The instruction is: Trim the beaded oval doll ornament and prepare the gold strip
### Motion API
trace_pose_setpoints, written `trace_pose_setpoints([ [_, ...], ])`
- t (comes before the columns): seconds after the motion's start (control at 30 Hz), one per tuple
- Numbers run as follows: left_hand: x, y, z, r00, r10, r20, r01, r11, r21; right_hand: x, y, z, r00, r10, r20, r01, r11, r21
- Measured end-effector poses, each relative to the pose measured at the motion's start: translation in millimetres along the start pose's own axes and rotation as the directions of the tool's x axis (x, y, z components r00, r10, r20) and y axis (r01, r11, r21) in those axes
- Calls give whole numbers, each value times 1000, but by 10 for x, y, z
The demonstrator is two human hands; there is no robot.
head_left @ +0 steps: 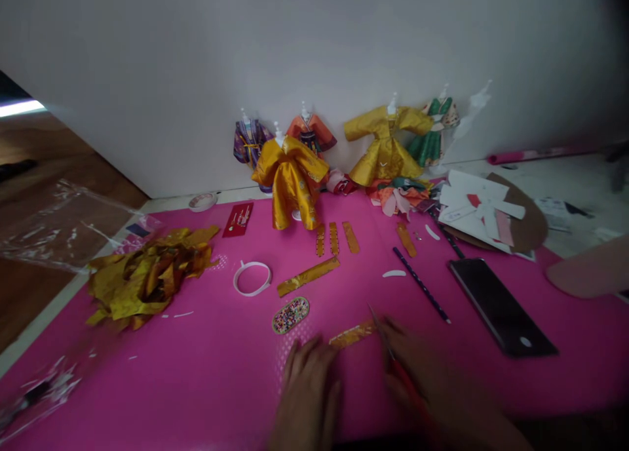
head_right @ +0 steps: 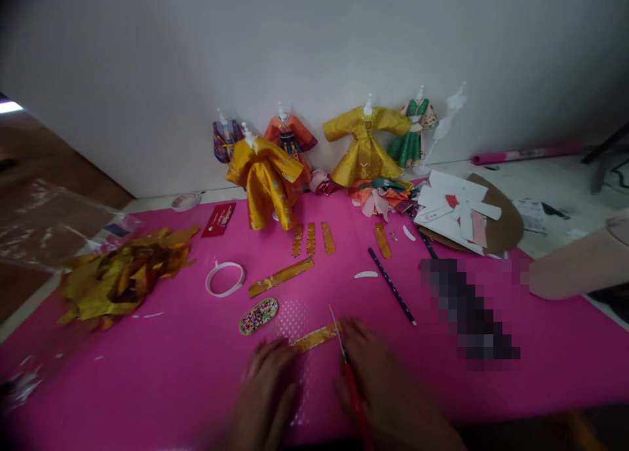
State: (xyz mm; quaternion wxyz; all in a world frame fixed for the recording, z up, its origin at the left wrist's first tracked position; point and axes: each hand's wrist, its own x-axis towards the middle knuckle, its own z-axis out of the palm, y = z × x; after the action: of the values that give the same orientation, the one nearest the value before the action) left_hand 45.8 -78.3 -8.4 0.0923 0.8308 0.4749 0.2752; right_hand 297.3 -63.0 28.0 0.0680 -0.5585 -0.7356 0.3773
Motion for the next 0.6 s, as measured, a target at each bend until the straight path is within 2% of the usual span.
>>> trace_pose_setpoints([
  [0.3, 111, 14, 75, 1000, -14, 24, 14, 1000, 25, -10, 80, 87, 994, -59, -88, 62, 997, 34],
  [0.6, 211, 16, 86, 1000, -2, -2, 2, 999, 37, 0, 248, 248, 983, -42, -180, 53, 997, 58],
])
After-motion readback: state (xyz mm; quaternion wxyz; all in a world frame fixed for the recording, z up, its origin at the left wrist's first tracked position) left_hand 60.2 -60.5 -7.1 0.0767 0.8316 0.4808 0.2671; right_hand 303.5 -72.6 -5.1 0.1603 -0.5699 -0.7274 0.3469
